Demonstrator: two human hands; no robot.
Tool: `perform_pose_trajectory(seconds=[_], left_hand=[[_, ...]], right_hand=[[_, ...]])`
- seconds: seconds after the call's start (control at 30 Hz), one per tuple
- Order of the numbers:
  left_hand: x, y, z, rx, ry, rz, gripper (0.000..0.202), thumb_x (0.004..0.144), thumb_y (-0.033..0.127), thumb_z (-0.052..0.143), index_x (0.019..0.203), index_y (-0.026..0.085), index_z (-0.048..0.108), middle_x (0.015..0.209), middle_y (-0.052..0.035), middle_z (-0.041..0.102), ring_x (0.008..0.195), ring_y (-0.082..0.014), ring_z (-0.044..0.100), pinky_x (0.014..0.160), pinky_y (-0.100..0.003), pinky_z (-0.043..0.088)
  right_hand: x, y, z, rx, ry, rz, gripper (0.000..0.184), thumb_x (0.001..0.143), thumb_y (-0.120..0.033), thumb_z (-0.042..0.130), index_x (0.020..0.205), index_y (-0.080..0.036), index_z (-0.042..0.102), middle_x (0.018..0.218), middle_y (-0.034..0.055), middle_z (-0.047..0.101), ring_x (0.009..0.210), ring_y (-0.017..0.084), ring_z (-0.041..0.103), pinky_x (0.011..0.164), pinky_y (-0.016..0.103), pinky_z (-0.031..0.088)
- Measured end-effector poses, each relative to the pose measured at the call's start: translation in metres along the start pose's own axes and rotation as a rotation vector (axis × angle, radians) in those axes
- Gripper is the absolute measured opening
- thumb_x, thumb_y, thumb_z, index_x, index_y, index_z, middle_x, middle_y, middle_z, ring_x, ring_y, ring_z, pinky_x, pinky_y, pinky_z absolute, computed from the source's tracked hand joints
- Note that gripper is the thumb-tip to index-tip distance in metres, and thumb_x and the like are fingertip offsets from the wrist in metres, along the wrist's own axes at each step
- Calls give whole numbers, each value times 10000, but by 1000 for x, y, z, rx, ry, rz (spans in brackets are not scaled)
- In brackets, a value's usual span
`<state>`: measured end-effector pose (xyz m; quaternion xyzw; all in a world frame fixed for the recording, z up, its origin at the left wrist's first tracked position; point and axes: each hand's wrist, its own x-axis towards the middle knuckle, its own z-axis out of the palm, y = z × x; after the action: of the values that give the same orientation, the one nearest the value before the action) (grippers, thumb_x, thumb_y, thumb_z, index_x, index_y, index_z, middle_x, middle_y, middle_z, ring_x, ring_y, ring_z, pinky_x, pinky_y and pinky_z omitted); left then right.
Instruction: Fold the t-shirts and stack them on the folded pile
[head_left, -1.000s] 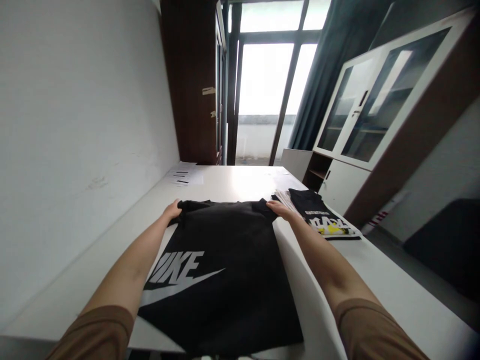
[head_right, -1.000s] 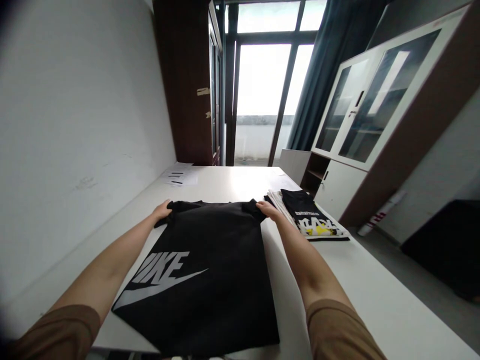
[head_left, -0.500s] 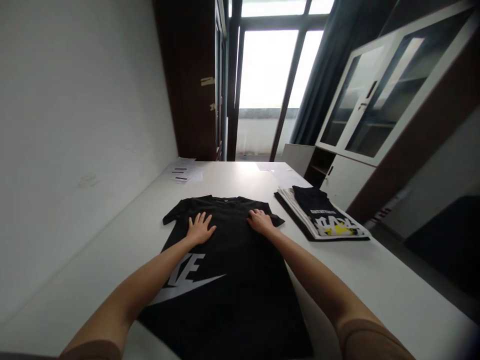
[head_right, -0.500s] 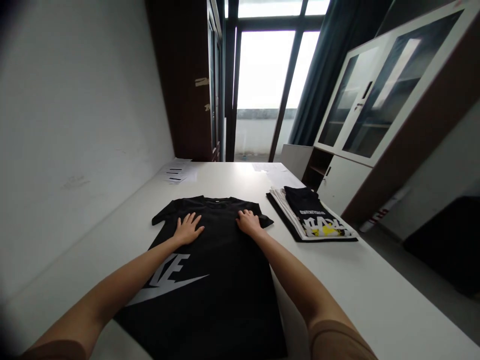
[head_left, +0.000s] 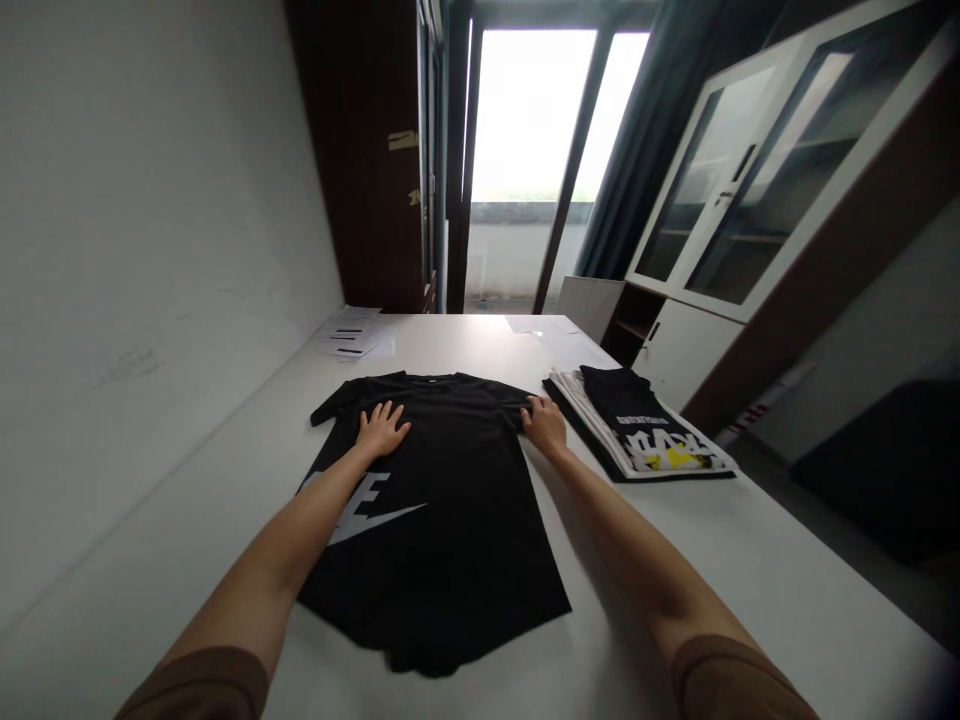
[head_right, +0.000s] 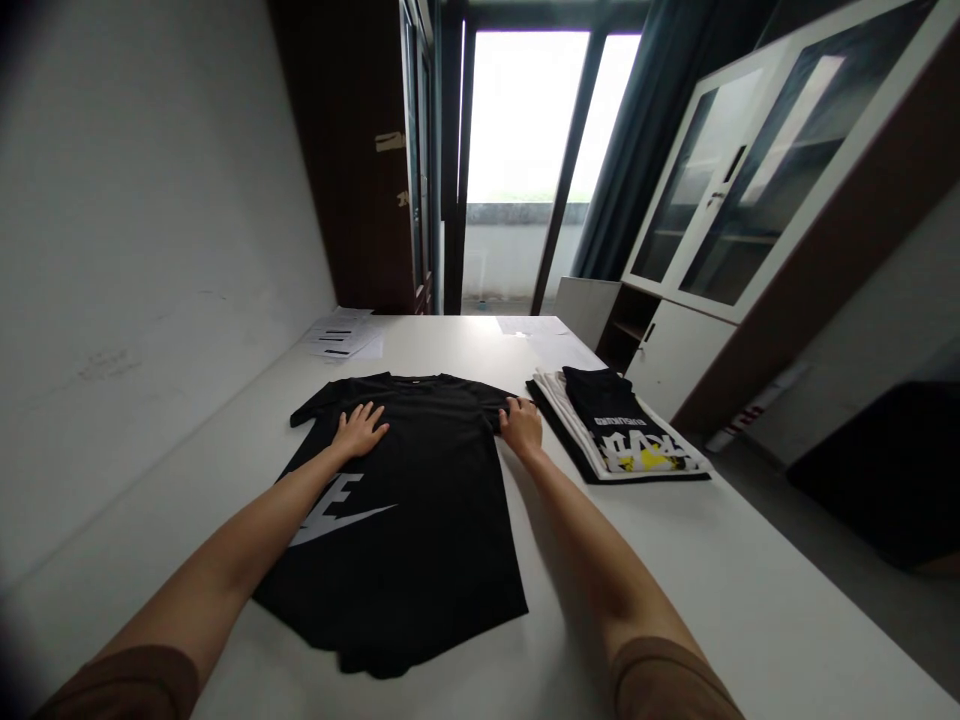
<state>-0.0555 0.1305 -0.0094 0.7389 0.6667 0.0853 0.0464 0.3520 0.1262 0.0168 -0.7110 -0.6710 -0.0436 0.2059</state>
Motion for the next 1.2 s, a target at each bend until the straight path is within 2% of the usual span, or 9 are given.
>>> perform_pose_trajectory(seconds=[0.2, 0.37, 0.43, 0.5, 0.6, 0.73, 0.9, 1.07, 1.2], left_hand=[[-9, 21, -23, 5, 112, 53, 483, 1010, 356, 392, 1418, 157, 557, 1547, -167, 446, 1435, -334, 357, 1180, -530, 246], [-58, 68, -25, -64, 101, 369, 415, 999, 360, 455, 1359, 227, 611, 1436, -86, 562, 1305, -257, 501, 1139, -393, 358], [-87, 80, -20, -103, 56, 579, 417, 1006, 414, 454, 1357, 259, 617, 1406, -71, 587, 1296, -251, 516, 1139, -395, 368], [-111, 84, -14, -101, 24, 660, 468, 1001, 466, 465, 1415, 278, 575, 1474, -69, 539, 1362, -266, 470, 1172, -426, 335], [-128, 77, -7, -65, -14, 584, 569, 1004, 527, 445, 1529, 308, 445, 1613, -59, 381, 1481, -293, 331, 1219, -500, 244], [-122, 69, 0, -39, -57, 508, 596, 1027, 558, 374, 1583, 349, 336, 1677, -30, 245, 1543, -295, 199, 1233, -542, 168], [-104, 73, 10, -27, -65, 465, 610, 1021, 570, 370, 1586, 345, 332, 1682, -28, 227, 1550, -296, 175, 1234, -544, 156], [-92, 81, 12, -35, -47, 427, 604, 1017, 544, 393, 1575, 317, 364, 1672, -53, 255, 1541, -301, 205, 1229, -553, 166], [-99, 72, -1, -69, -38, 444, 570, 1013, 511, 422, 1537, 289, 436, 1617, -67, 380, 1496, -284, 314, 1220, -502, 231]], right_hand=[[-44, -19, -18, 12, -224, -62, 377, 988, -516, 496, 1006, -213, 720, 1072, 132, 673, 1024, 267, 609, 844, 325, 450], [-94, -20, -47, 230, -403, -146, 405, 932, -473, 602, 1274, -258, 631, 891, 42, 698, 827, 216, 643, 740, 296, 437], [-118, -23, -61, 382, -462, -180, 501, 930, -426, 597, 1399, -254, 551, 791, 9, 672, 743, 200, 624, 705, 296, 432], [-142, -27, -75, 534, -523, -217, 521, 928, -414, 596, 1420, -249, 549, 806, 11, 675, 738, 199, 614, 708, 308, 444], [-178, -31, -97, 734, -651, -275, 375, 937, -449, 596, 1240, -254, 699, 949, 40, 709, 812, 205, 622, 749, 324, 468], [-215, -31, -123, 932, -891, -347, 366, 948, -506, 598, 1124, -233, 766, 908, 39, 713, 777, 189, 610, 707, 302, 468], [-241, -34, -134, 1144, -859, -298, 356, 919, -512, 661, 1060, -205, 775, 815, 35, 698, 716, 167, 610, 660, 275, 462], [-235, -25, -129, 1432, -1084, -161, 383, 917, -515, 669, 986, -139, 702, 706, 49, 706, 518, 137, 622, 530, 242, 471], [-204, 3, -142, 1346, -1470, -326, 517, 900, -578, 666, 1112, -108, 695, 605, 32, 678, 373, 107, 532, 387, 195, 374]])
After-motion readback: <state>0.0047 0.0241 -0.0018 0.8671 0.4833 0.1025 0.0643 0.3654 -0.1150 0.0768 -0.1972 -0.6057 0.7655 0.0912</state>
